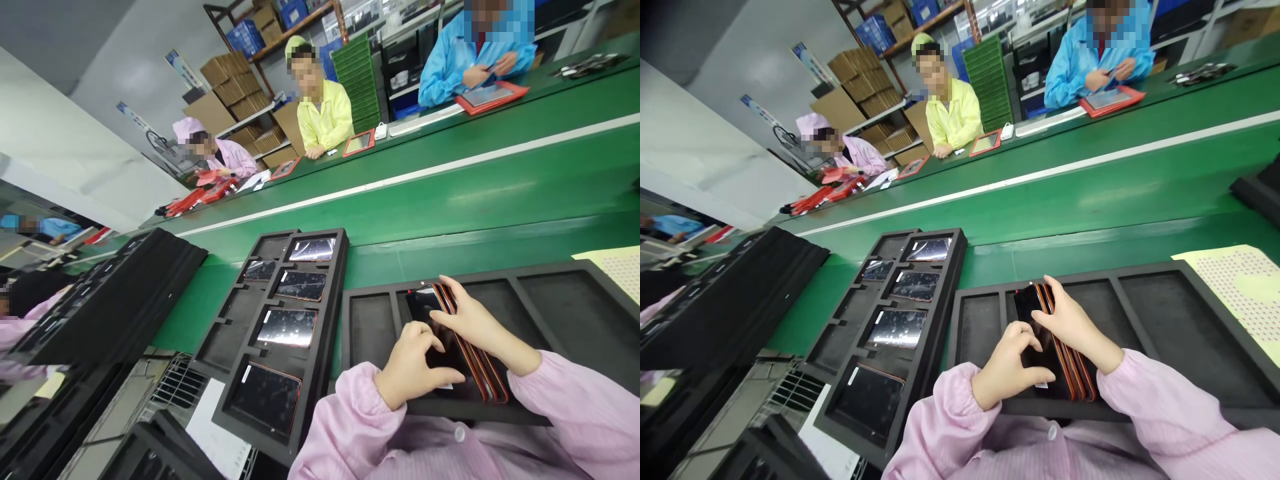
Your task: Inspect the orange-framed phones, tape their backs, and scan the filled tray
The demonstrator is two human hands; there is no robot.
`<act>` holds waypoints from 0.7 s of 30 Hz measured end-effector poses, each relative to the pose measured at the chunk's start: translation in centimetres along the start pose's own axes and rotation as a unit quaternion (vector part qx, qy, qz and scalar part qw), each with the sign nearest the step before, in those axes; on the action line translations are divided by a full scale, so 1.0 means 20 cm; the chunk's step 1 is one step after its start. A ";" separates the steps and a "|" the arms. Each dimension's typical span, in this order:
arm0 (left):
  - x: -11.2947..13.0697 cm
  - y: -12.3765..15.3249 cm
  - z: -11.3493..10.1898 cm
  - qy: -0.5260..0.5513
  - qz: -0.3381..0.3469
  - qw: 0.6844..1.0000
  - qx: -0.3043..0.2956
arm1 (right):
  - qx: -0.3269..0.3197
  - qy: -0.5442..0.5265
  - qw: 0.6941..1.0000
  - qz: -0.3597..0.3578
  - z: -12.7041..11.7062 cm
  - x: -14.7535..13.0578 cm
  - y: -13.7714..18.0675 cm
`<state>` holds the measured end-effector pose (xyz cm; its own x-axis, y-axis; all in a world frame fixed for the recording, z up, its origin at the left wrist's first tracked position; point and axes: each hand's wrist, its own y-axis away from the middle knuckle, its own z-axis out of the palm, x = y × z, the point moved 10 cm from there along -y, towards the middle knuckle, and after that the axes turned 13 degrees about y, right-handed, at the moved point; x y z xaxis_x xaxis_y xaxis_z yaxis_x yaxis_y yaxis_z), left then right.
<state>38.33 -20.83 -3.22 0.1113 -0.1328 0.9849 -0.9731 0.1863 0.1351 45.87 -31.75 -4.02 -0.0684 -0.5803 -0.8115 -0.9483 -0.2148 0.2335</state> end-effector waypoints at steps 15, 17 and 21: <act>0.17 0.21 0.20 0.536 -0.151 0.831 0.017 | 0.097 0.040 0.972 -0.211 -0.34 -0.41 0.27; 0.17 0.23 0.22 0.514 -0.164 0.842 -0.002 | 0.053 0.090 0.960 -0.258 -0.34 -0.50 0.27; 0.15 0.24 0.25 0.511 -0.162 0.844 -0.025 | 0.103 0.170 0.902 -0.382 -0.38 -0.65 0.38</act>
<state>33.05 -25.29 -0.09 0.5101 0.7195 0.4714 -0.8517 0.3459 0.3937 41.85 -31.83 12.35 0.6960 -0.5399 -0.4734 -0.7180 -0.5238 -0.4584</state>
